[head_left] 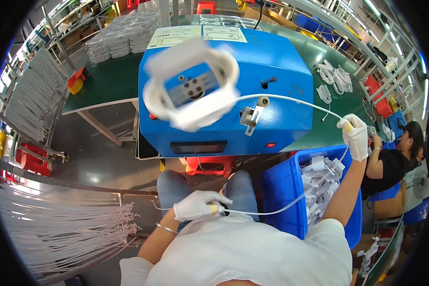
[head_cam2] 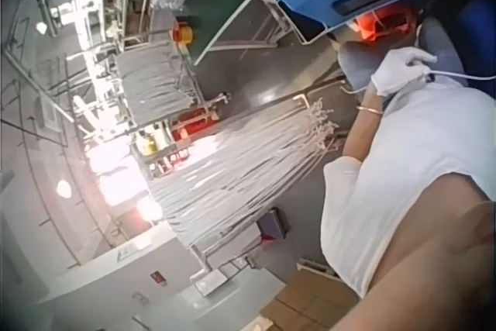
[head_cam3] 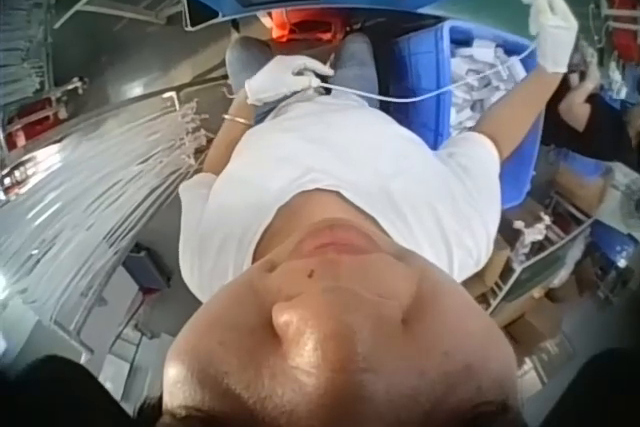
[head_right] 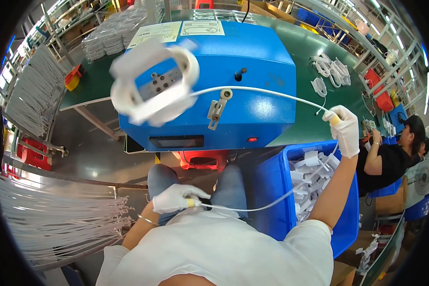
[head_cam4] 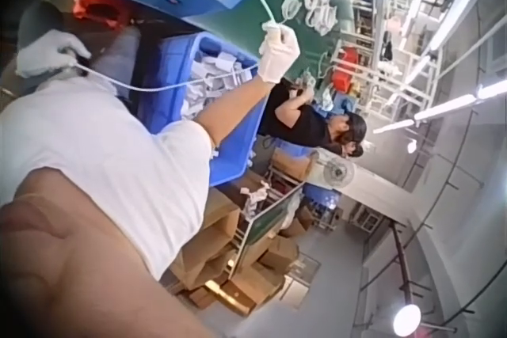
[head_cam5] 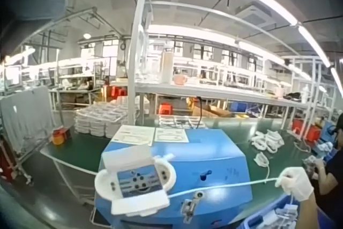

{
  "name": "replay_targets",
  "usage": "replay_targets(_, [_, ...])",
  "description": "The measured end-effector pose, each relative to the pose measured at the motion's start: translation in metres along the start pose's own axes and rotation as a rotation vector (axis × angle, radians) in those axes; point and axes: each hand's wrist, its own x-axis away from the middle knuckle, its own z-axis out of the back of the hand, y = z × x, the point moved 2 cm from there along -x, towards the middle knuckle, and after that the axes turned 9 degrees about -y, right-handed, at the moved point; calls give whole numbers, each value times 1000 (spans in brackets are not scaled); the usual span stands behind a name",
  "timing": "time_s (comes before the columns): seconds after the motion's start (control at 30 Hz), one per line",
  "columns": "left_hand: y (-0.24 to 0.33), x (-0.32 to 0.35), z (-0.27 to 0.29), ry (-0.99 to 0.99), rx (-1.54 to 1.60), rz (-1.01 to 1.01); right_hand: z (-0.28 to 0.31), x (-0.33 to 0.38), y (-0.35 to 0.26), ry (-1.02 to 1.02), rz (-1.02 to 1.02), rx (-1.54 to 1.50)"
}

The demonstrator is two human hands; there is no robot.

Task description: Processing long white cables using a specialized workbench machine and plastic frames.

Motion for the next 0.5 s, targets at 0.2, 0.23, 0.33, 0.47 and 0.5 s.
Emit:
replay_targets(0.2, [-11, -21, -8, 0, 59, 49, -19, -1, -2, -41, 12, -155])
replay_targets(0.23, [-13, -21, -8, 11, 85, 39, -22, -1, -2, -81, 10, -202])
replay_targets(0.33, [-37, -22, -6, 104, -47, 57, -37, 3, -10, -169, -7, -351])
replay_targets(0.47, [-56, -12, 12, 260, -534, 305, -61, 2, -26, -438, -45, -434])
replay_targets(0.5, [-69, -9, 16, 260, -538, 313, -68, 3, -32, -435, -30, -470])
